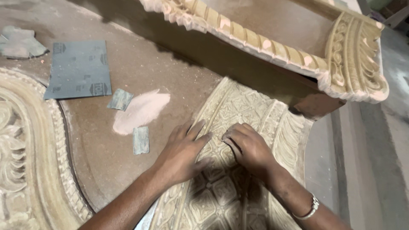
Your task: The person sands the surface of ornate decorative moldings using a small sanding block. They work methodically along the intricate patterns and edges of the pieces, which are laid out on a workbench.
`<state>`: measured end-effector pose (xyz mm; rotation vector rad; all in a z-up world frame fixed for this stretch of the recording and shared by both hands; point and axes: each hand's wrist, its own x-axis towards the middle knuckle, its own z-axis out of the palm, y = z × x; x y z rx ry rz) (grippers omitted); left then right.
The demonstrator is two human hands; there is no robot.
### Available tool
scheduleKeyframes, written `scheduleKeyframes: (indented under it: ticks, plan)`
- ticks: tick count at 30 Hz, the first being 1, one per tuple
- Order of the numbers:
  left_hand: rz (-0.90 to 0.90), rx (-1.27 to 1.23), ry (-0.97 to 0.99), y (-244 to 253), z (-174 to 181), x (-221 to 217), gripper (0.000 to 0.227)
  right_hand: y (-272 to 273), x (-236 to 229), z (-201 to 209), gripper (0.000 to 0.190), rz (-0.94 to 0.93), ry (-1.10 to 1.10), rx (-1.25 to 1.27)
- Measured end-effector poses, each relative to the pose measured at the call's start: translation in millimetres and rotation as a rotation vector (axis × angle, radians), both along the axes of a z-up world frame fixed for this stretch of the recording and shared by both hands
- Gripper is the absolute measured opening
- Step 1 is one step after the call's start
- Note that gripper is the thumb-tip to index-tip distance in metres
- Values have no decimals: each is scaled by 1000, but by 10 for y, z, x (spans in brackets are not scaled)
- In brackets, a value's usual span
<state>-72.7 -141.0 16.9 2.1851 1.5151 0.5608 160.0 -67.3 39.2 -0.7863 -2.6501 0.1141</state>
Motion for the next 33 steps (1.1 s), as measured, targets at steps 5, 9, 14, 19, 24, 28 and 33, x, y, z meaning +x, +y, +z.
scheduleKeyframes:
  ticks: [5,9,14,19,24,28,33]
  plan:
    - [-39,-81,69,-25,138,3,76,2,-14,-8,13,-80,-22,-74]
    - [-66,-130,54,-31,227,-110,64,-92,-70,86,14,-101,1,-148]
    - [-62,-151,61,-58,204,-214,68,-232,-217,161,15,74,108,-217]
    - [-5,-8,91,-38,165,-179,90,-263,-361,184,17,145,30,-130]
    - [-15,8,-24,-72,95,-150,96,-224,-352,124,23,152,35,2]
    - [-2,42,12,-34,117,-185,100,-128,-373,115,26,74,-58,-114]
    - [-22,65,-18,-46,159,-176,98,-209,-358,128,24,150,133,-110]
